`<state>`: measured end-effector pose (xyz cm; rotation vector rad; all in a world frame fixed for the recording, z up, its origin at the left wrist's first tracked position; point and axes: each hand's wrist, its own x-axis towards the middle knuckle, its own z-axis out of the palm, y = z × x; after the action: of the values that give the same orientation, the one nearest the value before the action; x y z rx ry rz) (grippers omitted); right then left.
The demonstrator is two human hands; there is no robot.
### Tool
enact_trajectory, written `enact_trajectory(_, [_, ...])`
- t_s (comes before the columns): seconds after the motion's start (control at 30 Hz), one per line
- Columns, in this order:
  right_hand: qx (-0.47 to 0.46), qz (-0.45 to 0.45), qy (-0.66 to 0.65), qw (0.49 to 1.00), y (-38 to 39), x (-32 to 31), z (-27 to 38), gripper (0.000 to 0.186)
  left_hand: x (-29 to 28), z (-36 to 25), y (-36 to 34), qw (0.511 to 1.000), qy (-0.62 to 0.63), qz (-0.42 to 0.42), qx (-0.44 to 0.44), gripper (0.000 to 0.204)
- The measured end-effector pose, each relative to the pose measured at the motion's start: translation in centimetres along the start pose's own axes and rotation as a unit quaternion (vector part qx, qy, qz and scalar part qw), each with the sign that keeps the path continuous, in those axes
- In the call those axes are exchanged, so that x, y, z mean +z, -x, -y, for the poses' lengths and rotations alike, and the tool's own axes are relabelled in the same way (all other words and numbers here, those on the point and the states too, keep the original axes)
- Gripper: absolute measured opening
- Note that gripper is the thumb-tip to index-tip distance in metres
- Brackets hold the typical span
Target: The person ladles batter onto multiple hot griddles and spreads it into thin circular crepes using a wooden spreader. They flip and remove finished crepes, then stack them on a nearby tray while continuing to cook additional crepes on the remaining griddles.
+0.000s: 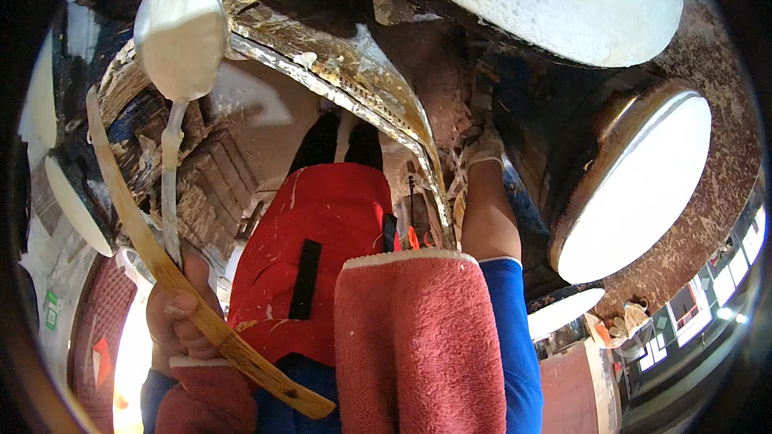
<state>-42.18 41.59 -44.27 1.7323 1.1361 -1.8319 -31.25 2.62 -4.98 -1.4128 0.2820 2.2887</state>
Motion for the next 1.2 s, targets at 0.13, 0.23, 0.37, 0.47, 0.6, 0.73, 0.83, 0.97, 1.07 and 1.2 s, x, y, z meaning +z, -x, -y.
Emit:
enact_trajectory(0.13, [-0.010, -0.014, -0.012, 1.000, -1.2, -0.9, -0.2, 0.013, 0.4, -0.2, 0.1, 1.000, 0.015, 0.001, -0.020, 0.013])
enact_trajectory(0.23, [-0.027, -0.015, -0.046, 0.998, -1.6, -1.1, -0.5, 0.015, 0.1, -0.3, 0.4, 0.999, -0.022, -0.017, -0.039, 0.020])
enact_trajectory(0.37, [-0.021, 0.001, -0.034, 0.999, 0.4, -0.2, -0.3, 0.013, 0.2, -0.6, 0.3, 0.997, -0.055, -0.019, -0.048, 0.025])
enact_trajectory(0.47, [-0.026, 0.004, -0.026, 0.999, -2.1, -1.3, -0.4, 0.013, 0.3, -0.6, 0.3, 0.998, -0.045, -0.014, -0.051, 0.025])
enact_trajectory(0.6, [-0.038, 0.030, 0.000, 0.999, -2.0, -1.8, -0.5, 0.013, 0.2, -0.6, 0.4, 0.997, -0.045, -0.016, -0.055, 0.024])
enact_trajectory(0.73, [0.031, 0.133, 0.003, 0.991, 0.8, -1.9, 0.3, 0.018, -1.4, 0.8, 0.5, 0.981, -0.181, -0.034, 0.066, 0.022])
enact_trajectory(0.83, [-0.074, 0.101, 0.141, 0.982, 6.4, -2.2, -0.4, 0.030, 0.0, 0.8, 0.9, 0.991, -0.129, -0.010, 0.032, 0.022])
enact_trajectory(0.97, [-0.196, -0.135, 0.472, 0.849, 16.6, -5.9, -0.7, 0.050, 1.5, 0.3, 2.2, 0.991, -0.136, -0.004, 0.011, 0.022])
enact_trajectory(1.07, [-0.323, -0.001, 0.453, 0.831, 24.4, -10.2, -3.3, 0.058, 1.3, 0.7, 3.0, 0.993, -0.120, 0.010, -0.010, 0.017])
enact_trajectory(1.2, [-0.393, -0.106, 0.722, 0.559, 27.2, -12.8, -7.2, 0.041, 1.2, 0.2, 3.9, 0.993, -0.091, 0.052, -0.054, 0.012])
